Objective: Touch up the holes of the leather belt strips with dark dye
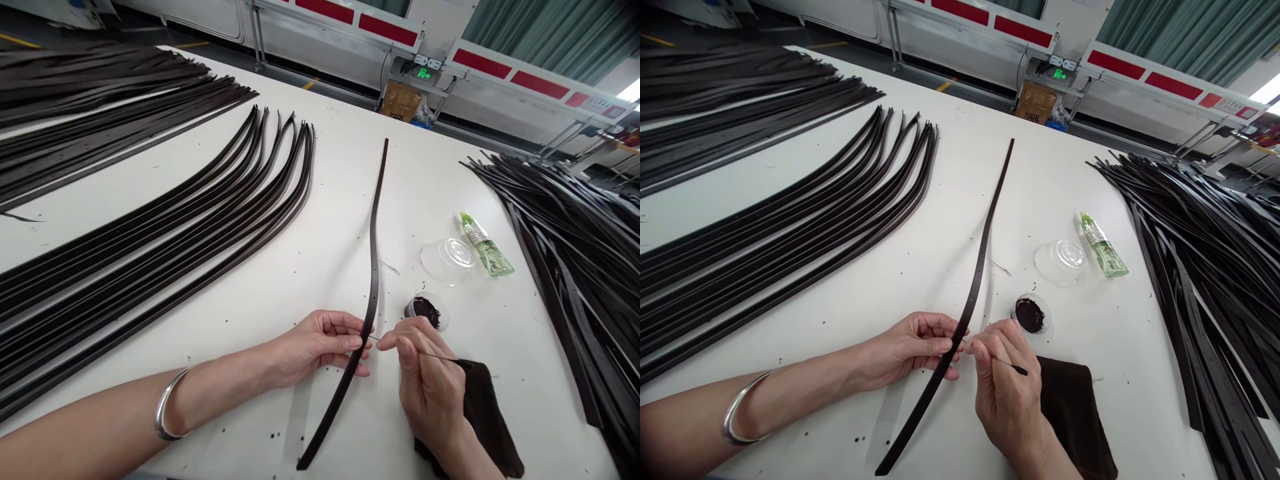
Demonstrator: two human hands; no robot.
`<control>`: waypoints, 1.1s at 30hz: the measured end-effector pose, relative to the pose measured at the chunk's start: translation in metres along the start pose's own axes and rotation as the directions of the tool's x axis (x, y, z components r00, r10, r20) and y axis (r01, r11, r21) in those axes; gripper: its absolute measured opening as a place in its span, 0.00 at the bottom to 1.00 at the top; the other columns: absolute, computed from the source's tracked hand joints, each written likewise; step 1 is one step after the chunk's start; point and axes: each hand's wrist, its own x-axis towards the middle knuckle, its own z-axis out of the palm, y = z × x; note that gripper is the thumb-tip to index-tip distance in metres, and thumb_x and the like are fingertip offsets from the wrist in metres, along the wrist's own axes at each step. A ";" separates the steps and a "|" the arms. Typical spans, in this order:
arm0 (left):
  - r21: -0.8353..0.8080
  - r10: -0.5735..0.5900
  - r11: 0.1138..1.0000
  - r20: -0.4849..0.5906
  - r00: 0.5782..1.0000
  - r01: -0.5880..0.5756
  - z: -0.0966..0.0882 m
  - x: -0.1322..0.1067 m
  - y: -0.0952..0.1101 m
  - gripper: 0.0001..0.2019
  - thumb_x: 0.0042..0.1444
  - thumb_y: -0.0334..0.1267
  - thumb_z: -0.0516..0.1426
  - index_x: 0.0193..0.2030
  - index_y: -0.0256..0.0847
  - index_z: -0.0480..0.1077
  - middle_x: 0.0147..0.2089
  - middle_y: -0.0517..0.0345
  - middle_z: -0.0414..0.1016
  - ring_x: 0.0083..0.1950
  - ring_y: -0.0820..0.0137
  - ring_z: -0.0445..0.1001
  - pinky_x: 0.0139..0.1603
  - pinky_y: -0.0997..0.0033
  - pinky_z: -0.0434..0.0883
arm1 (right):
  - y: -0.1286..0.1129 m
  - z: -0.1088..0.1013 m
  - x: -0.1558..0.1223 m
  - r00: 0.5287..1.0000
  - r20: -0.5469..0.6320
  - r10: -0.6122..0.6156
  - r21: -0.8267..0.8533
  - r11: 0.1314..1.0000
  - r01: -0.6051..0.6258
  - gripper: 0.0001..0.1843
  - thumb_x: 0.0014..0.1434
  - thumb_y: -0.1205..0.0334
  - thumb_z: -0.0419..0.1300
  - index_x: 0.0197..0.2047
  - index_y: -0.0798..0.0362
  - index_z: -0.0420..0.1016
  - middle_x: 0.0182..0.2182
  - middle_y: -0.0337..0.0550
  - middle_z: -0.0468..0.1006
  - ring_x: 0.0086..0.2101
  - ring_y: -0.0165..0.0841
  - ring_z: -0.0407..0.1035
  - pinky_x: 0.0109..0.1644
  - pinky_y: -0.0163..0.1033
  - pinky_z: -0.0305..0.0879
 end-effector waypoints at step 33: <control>-0.078 -0.005 0.997 0.056 0.998 0.009 -0.002 -0.004 -0.002 0.07 0.59 0.30 0.61 0.45 0.34 0.76 0.39 0.51 0.79 0.40 0.70 0.77 0.46 0.65 0.77 | 0.008 0.007 0.015 0.697 0.088 0.712 0.500 0.574 -0.649 0.14 0.53 0.58 0.68 0.35 0.51 0.66 0.33 0.38 0.73 0.37 0.32 0.74 0.39 0.36 0.72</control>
